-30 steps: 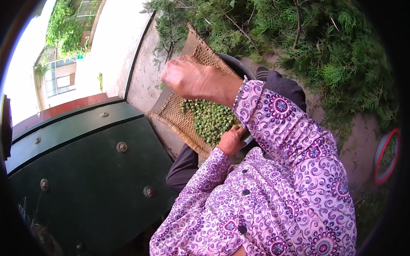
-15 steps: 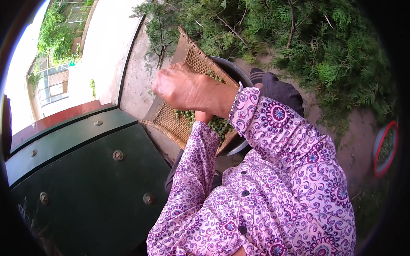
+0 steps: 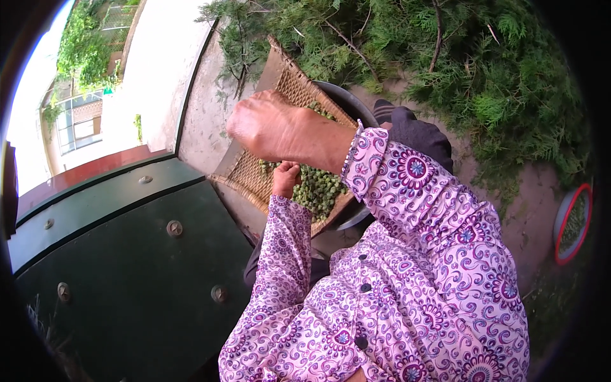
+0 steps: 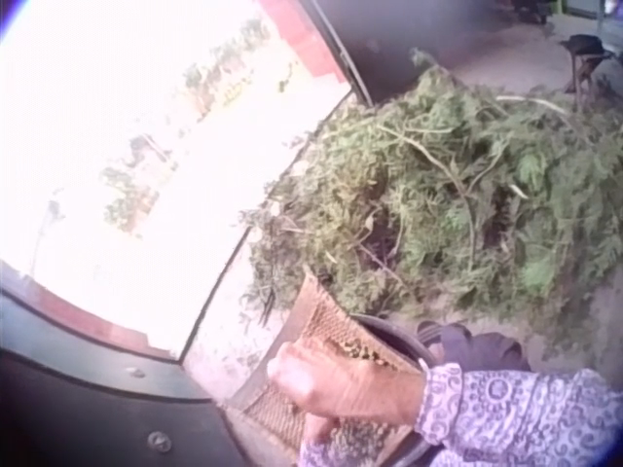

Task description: Picking small green seeds or buds from branches and placing them into a woven basket.

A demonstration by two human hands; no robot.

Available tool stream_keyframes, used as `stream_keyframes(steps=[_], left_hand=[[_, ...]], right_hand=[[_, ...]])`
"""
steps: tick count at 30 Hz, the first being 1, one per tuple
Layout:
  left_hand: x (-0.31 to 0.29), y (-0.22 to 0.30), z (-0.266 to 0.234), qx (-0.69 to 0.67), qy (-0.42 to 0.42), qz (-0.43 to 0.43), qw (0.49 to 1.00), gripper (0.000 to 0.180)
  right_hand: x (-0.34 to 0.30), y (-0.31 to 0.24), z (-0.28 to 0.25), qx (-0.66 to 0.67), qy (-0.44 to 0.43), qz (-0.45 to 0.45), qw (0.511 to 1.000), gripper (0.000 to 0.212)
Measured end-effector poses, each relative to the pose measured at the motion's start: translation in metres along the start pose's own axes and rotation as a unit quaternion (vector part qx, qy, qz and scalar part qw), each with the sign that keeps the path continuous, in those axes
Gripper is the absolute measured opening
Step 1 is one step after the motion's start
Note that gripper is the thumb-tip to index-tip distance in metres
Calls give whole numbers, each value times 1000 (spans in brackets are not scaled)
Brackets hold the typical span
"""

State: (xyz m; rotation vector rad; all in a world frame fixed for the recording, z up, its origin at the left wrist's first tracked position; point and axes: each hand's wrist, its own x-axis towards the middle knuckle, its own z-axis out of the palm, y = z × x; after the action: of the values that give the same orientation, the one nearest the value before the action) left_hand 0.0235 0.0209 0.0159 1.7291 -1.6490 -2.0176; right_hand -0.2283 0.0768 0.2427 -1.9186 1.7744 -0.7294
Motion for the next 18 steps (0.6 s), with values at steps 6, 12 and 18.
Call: stream_keyframes(steps=[6,12,18], left_hand=[[-22,9,-13,-167,-3,-19,986,3],[1,-5,1,-20,114,-20,993,5],[34,-9,28,453,117,175,866,30]], right_hand=[[-2,0,2,20,-4,2,1000,11],[-1,1,1,15,-17,12,1000,11],[-2,-2,5,7,42,-13,999,11]])
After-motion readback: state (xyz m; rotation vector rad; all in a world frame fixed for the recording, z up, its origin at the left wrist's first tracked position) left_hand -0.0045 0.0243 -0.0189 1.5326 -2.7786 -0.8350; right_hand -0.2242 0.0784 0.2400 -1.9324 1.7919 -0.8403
